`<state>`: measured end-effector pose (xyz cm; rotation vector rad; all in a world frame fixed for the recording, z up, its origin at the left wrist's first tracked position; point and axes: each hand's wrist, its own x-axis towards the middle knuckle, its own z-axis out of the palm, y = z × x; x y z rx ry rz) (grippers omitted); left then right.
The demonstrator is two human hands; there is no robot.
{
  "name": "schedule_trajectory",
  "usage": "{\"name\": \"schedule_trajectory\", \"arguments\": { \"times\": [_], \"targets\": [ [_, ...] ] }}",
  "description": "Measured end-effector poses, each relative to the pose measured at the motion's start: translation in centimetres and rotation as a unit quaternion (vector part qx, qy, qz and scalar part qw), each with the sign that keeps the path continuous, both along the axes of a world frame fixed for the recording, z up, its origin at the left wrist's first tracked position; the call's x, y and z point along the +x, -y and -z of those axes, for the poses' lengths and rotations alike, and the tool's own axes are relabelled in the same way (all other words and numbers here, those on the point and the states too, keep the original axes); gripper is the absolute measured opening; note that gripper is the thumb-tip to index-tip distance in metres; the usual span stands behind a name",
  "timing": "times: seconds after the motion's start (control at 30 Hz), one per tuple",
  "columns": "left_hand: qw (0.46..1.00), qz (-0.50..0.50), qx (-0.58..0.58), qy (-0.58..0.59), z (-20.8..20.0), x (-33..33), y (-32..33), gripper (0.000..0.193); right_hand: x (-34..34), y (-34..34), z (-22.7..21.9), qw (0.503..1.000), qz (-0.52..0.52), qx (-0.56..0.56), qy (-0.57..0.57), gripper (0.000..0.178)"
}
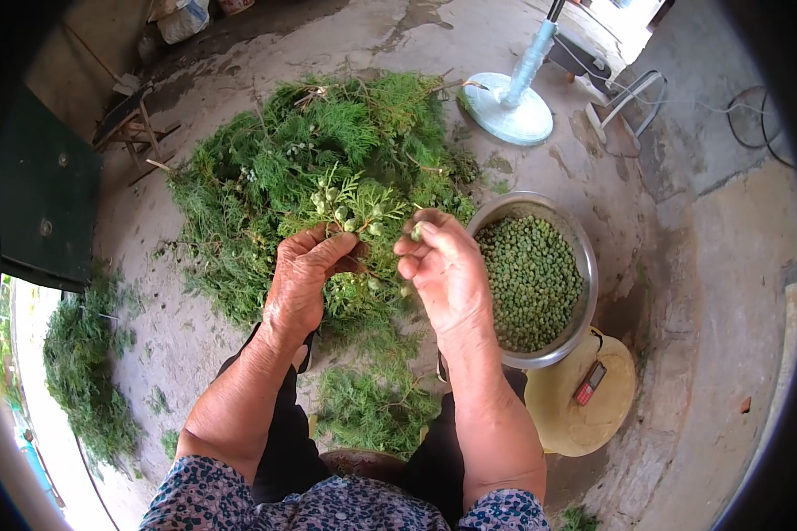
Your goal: The person picks small green berries from cedar branches by hand and drops them into a metal bowl. They handle the branches one at a time, occasionally tossing aside stripped branches and reaching for new ones from the pile.
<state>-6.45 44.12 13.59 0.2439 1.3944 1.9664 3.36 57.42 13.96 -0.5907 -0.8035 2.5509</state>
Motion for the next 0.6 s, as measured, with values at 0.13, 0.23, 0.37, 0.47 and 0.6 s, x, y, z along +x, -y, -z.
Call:
{"name": "schedule_trajectory", "arguments": {
  "times": [0.13, 0.23, 0.37, 0.47, 0.6],
  "targets": [
    [1.000, 0.015, -0.014, -0.013, -0.1, 0.2, -0.1, 0.013, -0.2, 0.9, 0.3, 0.996, -0.032, 0.063, 0.054, 0.014],
    [0.999, 0.038, -0.005, -0.006, -0.2, 0.5, -0.3, 0.013, -0.2, 1.4, -0.1, 0.983, -0.069, 0.150, 0.078, 0.027],
    [0.999, 0.049, -0.014, -0.003, -0.1, 0.3, -0.2, 0.013, -0.5, 1.5, 0.0, 0.975, -0.066, 0.186, 0.103, 0.016],
    [0.998, 0.056, -0.012, 0.002, -0.4, 0.3, -0.3, 0.012, -0.4, 1.4, -0.4, 0.960, -0.076, 0.232, 0.135, 0.012],
    [0.998, 0.060, 0.001, 0.001, -0.3, 0.4, -0.2, 0.007, -0.3, 1.4, 0.8, 0.916, -0.043, 0.372, 0.145, 0.011]
  ]
}}
